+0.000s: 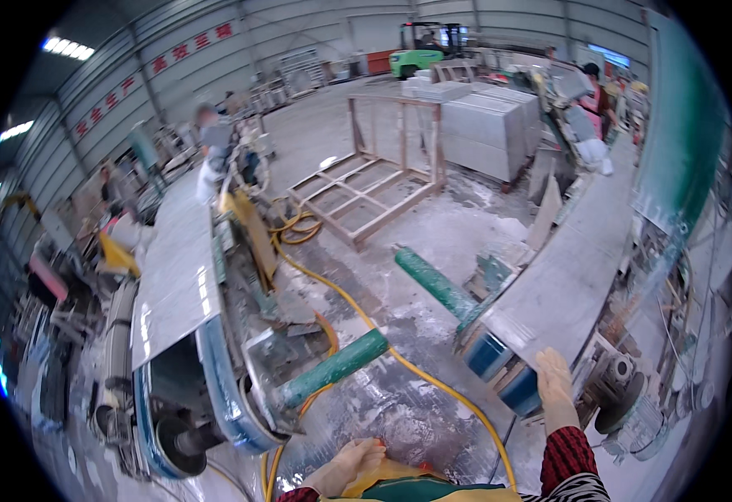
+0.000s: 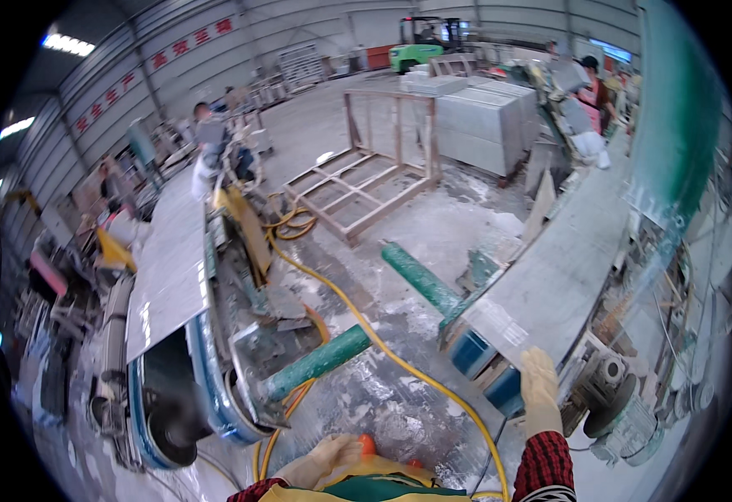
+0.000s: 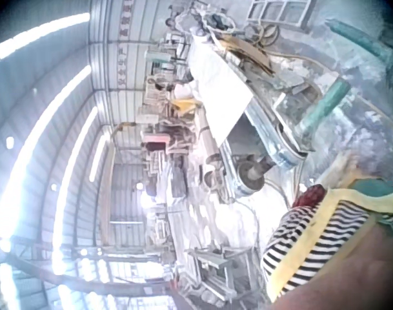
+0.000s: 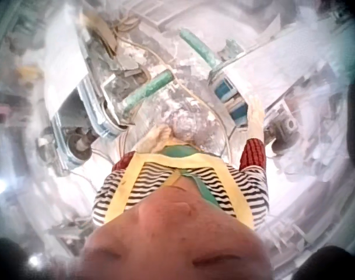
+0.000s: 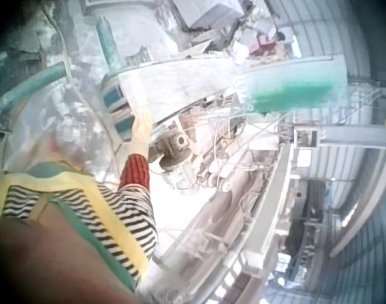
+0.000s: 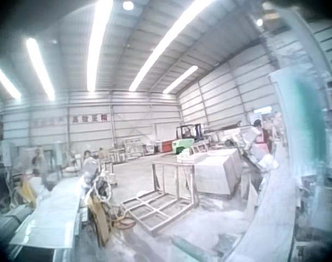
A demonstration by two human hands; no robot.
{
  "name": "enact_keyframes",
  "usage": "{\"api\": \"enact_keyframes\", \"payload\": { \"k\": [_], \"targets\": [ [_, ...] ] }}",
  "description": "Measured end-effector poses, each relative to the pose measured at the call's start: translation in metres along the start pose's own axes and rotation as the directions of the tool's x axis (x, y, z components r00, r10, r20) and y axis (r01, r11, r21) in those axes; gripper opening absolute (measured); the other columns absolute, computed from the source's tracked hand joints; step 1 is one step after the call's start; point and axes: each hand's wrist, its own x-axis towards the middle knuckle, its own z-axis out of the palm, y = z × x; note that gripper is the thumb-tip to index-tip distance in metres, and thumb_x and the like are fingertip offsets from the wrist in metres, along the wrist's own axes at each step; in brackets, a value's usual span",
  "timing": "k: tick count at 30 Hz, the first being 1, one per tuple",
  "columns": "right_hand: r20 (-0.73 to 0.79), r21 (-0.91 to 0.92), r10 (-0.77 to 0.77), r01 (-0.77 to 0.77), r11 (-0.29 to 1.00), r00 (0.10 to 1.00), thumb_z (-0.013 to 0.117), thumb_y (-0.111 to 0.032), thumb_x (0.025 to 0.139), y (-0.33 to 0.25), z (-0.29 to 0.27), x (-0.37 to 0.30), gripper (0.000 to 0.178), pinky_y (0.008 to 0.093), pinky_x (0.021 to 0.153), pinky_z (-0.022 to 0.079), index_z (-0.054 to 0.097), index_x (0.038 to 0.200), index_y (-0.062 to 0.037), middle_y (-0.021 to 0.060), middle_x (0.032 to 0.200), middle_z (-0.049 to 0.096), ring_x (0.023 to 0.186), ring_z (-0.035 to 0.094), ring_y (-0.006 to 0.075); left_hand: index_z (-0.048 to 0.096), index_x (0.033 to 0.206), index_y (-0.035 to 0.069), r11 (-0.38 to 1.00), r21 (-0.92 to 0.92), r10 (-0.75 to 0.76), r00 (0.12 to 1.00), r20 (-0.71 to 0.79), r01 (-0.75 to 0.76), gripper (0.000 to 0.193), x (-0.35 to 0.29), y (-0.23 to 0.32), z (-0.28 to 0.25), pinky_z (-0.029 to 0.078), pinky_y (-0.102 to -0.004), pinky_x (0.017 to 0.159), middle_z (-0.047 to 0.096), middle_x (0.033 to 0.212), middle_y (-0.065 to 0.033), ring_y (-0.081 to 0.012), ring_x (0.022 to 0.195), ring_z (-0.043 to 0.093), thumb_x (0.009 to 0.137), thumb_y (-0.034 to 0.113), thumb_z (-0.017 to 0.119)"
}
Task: The person feeds large stone slabs into a polishing machine, guides them through the rollers, and removes them at the other end. This process is repeated multiple times with different slabs.
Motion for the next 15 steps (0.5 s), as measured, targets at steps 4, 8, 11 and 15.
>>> {"api": "enact_keyframes", "payload": {
  "k": [4, 8, 11, 15],
  "targets": [
    [-0.105, -0.123, 0.007, -0.02, 0.992, 0.994, 0.062, -0.005, 0.104, 0.04, 0.022, -0.044, 0.04, 0.0456, 0.122, 0.042, 0.067, 0.143, -0.0112, 0.0209, 0.154, 0.059, 0.141, 0.058, 0.0373, 0.067, 0.132, 0.001, 0.999, 0.036, 0.022, 0.999, -0.028, -0.021, 0.041, -0.022, -0.002, -0.005, 0.063, -0.0319, 0.094, 0.076, 0.125, -0.0152, -0.0217, 0.11, 0.075, 0.108, 0.035, 0.066],
    [-0.249, -0.076, 0.157, -0.181, 0.981, 0.956, 0.059, -0.005, 0.108, 0.043, 0.044, -0.08, 0.043, 0.0425, 0.126, 0.036, 0.06, 0.151, -0.0044, 0.0202, 0.163, 0.05, 0.149, 0.05, 0.0348, 0.066, 0.134, 0.001, 0.992, -0.045, 0.116, 0.993, 0.024, -0.115, 0.042, -0.034, -0.016, -0.045, 0.062, -0.0329, 0.095, 0.075, 0.128, -0.0143, -0.0213, 0.113, 0.074, 0.109, 0.035, 0.065],
    [-0.274, -0.25, 0.12, -0.191, 0.949, 0.954, 0.056, -0.01, 0.11, -0.023, 0.058, -0.1, 0.042, 0.0477, 0.128, 0.033, 0.059, 0.151, -0.0055, 0.0252, 0.16, 0.051, 0.149, 0.048, 0.0425, 0.065, 0.138, 0.004, 0.978, -0.122, 0.168, 0.985, -0.037, -0.172, 0.042, -0.048, -0.039, -0.089, 0.062, -0.0354, 0.098, 0.073, 0.134, -0.0146, -0.0225, 0.117, 0.073, 0.109, 0.035, 0.064],
    [-0.198, 0.069, 0.031, -0.018, 0.997, 0.98, 0.061, -0.013, 0.103, -0.155, 0.145, -0.127, 0.036, 0.0509, 0.12, 0.041, 0.067, 0.135, 0.0023, 0.0268, 0.145, 0.063, 0.138, 0.056, 0.0448, 0.068, 0.131, -0.002, 0.946, -0.241, 0.161, 0.959, -0.233, -0.217, 0.041, -0.079, -0.038, -0.162, 0.063, -0.0374, 0.095, 0.076, 0.127, -0.0151, -0.0245, 0.11, 0.075, 0.109, 0.033, 0.065]
  ]
}}
